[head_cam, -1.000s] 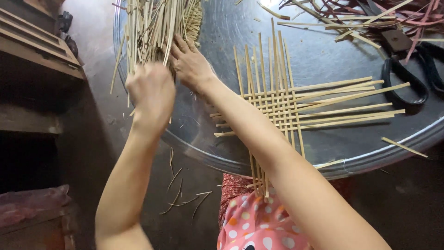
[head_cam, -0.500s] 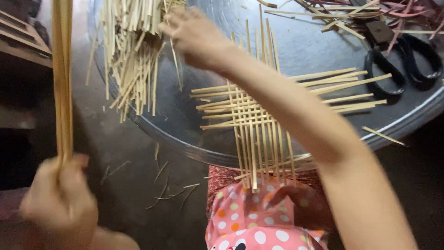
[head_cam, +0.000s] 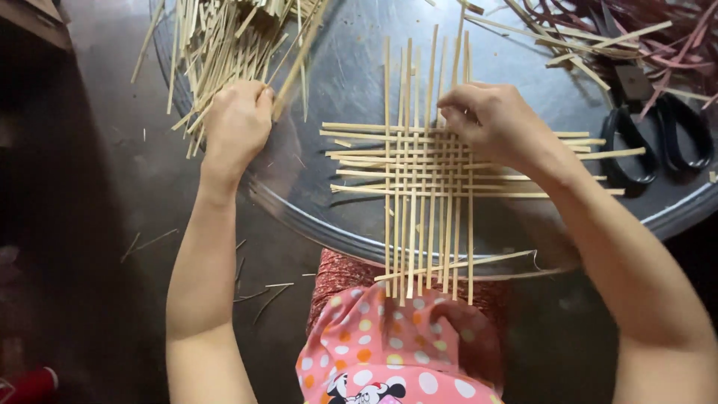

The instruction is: The person weaves thin bamboo strips by hand on a round metal tray, interlacing them in an over-under pattern to form a flat woven mat. The person periodically reaches for additional strips from a pile on the tray and presses the woven area to tighten the structure.

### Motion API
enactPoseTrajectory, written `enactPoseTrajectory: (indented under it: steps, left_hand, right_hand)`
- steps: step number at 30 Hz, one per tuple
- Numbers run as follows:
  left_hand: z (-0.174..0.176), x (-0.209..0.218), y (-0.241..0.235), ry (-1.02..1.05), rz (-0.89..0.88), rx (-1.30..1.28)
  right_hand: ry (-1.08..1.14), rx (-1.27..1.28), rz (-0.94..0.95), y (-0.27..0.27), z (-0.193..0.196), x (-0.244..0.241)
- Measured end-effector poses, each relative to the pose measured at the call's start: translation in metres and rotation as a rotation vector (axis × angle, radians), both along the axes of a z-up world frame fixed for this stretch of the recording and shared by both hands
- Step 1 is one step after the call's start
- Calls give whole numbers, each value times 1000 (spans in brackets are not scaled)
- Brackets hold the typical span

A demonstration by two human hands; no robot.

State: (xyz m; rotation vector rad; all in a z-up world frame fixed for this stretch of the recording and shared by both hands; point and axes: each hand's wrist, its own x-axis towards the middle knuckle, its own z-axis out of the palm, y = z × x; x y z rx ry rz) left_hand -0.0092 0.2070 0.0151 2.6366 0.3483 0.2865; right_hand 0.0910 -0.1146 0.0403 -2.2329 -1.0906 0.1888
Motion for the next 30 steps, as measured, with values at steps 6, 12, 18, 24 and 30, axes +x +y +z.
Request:
enactPoseTrajectory:
  steps: [6,12,18,24,30]
  left_hand:
    - [16,4,-33,-25,130,703]
    - [12,8,-116,-318,-572,-190]
    - [-11,2,-145,-346,-413,276]
    - [-15,2,-144,-368,-404,187]
    - [-17,3,-143,-362,-407,158]
  right_hand:
    - [4,24,-2,-1,-7,-6]
    - [-384,64,14,-2,-27,-12]
    - [-775,75,-35,4,-41,-14]
    - [-790,59,-41,4,-43,-15]
    - [-786,27,-33,4,-43,-15]
